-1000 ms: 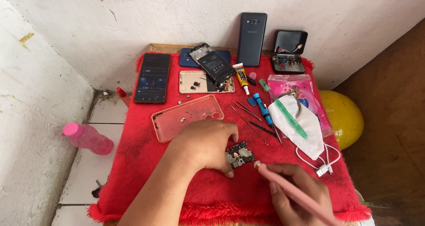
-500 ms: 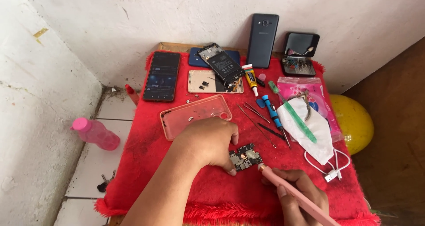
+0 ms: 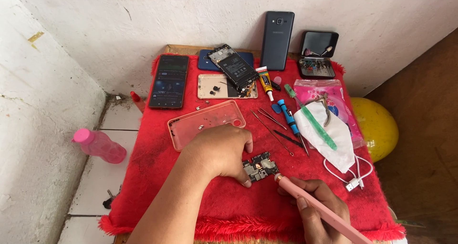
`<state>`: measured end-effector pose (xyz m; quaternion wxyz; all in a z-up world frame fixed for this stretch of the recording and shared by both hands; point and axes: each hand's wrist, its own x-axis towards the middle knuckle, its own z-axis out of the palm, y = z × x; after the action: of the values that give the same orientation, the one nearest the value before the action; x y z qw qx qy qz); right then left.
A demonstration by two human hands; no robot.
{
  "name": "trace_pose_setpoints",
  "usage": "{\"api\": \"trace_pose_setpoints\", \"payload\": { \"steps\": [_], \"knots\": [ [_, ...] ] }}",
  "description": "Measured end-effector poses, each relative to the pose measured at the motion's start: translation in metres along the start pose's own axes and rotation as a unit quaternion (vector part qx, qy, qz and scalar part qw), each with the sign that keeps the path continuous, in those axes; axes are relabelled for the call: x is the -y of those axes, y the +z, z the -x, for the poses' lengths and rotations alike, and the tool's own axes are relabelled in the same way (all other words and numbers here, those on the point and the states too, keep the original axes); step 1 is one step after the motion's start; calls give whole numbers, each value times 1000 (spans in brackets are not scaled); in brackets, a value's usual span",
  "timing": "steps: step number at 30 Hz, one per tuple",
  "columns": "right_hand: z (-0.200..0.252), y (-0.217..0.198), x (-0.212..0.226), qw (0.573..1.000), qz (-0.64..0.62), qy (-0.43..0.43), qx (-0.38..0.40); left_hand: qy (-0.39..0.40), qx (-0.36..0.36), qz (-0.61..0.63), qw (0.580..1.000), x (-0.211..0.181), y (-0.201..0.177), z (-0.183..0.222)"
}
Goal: Brushing a phone circuit board with a toothbrush and then using a handheld tool to apply heat or air to it.
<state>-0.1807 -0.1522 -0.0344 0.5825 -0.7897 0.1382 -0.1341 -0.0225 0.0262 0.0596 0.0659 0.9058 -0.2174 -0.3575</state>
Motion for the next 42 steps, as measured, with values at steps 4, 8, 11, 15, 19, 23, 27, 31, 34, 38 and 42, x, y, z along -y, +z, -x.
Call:
{"api": "trace_pose_setpoints", "payload": {
  "steps": [4, 8, 11, 15, 19, 23, 27, 31, 34, 38, 42],
  "knots": [
    [-1, 0, 4, 1000, 9, 2, 5, 1, 0, 7, 1000, 1, 0, -1],
    [-1, -1, 4, 1000, 4, -3, 10, -1, 6, 6, 1000, 0, -1, 0],
    [-2, -4, -7, 999, 18, -30, 19, 1, -2, 4, 1000, 2, 1, -2],
    [-1, -2, 2, 999, 14, -29, 20, -2, 0, 3, 1000, 3, 0, -2],
    [0, 0, 8, 999, 23, -26, 24, 4, 8, 6, 1000, 2, -2, 0],
    [2, 1, 6, 997, -63, -32, 35, 3, 6, -4, 1000, 1, 0, 0],
    [0, -2, 0, 996, -52, -51, 45, 4, 1, 4, 1000, 2, 1, -1],
    [0, -3, 1, 998, -35, -29, 46, -1, 4, 2, 1000, 1, 2, -1],
    [-1, -3, 2, 998, -19, -36, 48, -1, 2, 2, 1000, 1, 1, -1],
    [-1, -2, 3, 998, -22, -41, 45, 4, 4, -1, 1000, 1, 0, -1],
    [-1, -2, 0, 997, -62, -27, 31, 25, -28, 8, 999, 4, 6, -5]
  ]
}}
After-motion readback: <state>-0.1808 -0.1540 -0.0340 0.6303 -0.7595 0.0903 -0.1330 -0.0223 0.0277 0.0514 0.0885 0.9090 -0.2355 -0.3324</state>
